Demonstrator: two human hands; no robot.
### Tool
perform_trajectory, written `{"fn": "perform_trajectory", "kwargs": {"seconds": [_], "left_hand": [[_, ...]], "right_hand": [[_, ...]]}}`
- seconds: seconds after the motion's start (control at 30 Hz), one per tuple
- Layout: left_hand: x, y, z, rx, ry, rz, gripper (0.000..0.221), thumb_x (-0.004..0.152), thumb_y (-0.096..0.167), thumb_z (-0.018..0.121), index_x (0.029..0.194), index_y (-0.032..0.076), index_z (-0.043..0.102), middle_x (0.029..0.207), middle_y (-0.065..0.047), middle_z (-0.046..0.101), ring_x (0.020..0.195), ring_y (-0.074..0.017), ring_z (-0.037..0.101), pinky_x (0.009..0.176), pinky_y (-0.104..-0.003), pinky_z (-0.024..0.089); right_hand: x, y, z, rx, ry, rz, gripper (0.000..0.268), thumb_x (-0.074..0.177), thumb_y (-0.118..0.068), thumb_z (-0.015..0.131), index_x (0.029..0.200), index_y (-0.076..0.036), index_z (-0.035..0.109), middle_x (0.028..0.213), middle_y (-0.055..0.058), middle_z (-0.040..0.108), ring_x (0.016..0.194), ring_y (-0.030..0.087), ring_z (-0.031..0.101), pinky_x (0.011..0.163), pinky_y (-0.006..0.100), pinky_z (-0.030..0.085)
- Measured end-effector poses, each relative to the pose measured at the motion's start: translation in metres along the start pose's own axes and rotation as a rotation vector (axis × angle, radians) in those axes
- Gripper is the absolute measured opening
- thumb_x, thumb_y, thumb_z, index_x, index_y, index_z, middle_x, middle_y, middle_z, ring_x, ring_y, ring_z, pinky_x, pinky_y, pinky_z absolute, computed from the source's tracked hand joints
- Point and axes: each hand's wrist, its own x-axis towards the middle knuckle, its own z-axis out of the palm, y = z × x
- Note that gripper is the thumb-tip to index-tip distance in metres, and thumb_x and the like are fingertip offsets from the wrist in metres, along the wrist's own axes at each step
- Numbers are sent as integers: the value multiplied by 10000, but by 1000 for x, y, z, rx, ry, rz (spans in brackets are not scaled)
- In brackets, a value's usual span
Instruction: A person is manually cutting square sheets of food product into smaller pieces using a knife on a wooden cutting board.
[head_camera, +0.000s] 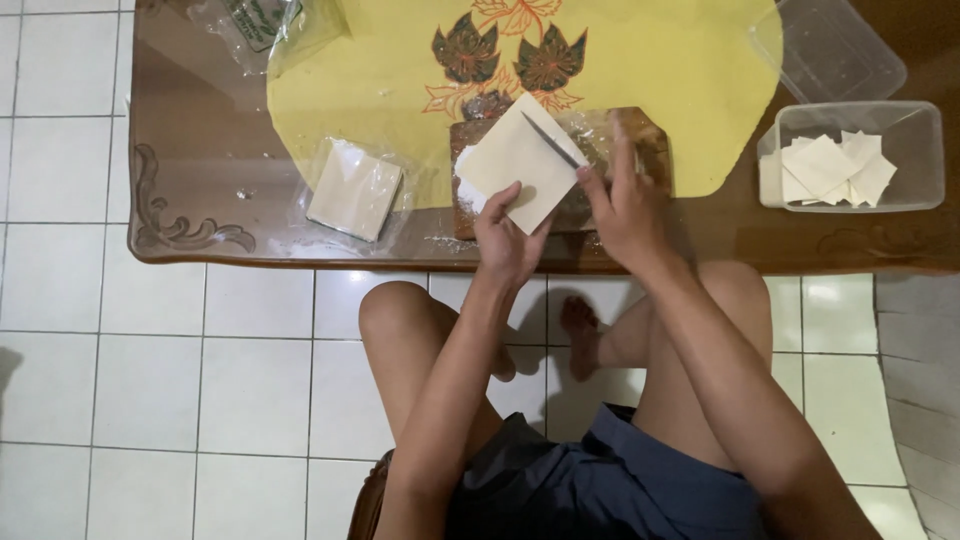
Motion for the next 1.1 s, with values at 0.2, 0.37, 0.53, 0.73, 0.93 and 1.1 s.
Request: {"fn": "perform_trajectory", "kwargs": {"seconds": [0.2, 0.37, 0.53, 0.73, 0.93, 1.1], "left_hand": [[-11, 7, 17, -7, -16, -33, 474, 844, 77, 657, 1303, 11, 559, 1355, -231, 597, 1221, -373, 607, 1139, -606, 410], [5, -8, -7, 0, -117, 40, 519, 831, 121, 668, 1322, 16, 537, 1349, -202, 601, 1235, -360, 596, 1159, -594, 397], [9, -16, -11, -26, -152, 77, 576, 831, 182, 663, 1369, 46, 508, 1380, -168, 581, 1265, -348, 578, 1185, -577, 378], [15, -14, -1, -56, -228, 94, 614, 830, 233, 656, 1408, 83, 509, 1370, -136, 596, 1238, -336, 594, 1177, -567, 396], [7, 1, 14, -128, -301, -13, 669, 847, 378, 659, 1434, 108, 487, 1367, -116, 599, 1235, -352, 575, 1131, -638, 396], [-19, 6, 44, -258, -398, -210, 881, 921, 684, 547, 1569, 129, 332, 1524, -131, 464, 1397, -374, 458, 1201, -662, 332]], "right_hand": [[-1, 33, 9, 487, -62, 147, 484, 1109, -509, 501, 891, -98, 635, 488, 1, 488, 351, 142, 512, 392, 253, 369], [-2, -7, -3, 622, -110, 158, 238, 1033, -242, 644, 958, -20, 604, 709, 109, 623, 371, 102, 496, 355, 235, 381], [-14, -3, 9, 644, -100, 308, 160, 983, -142, 713, 939, -18, 622, 663, 93, 634, 359, 98, 493, 341, 230, 386], [-12, -16, -2, 873, -84, 385, 167, 982, -98, 679, 893, -12, 567, 614, 66, 530, 335, 70, 418, 341, 227, 356], [-4, -4, -19, 916, -95, 355, 228, 982, -90, 656, 778, -66, 559, 540, 20, 516, 328, 54, 425, 336, 221, 355], [2, -8, -33, 980, 32, 311, 266, 964, -146, 671, 769, -26, 537, 471, 51, 425, 333, 85, 392, 380, 245, 371]]}}
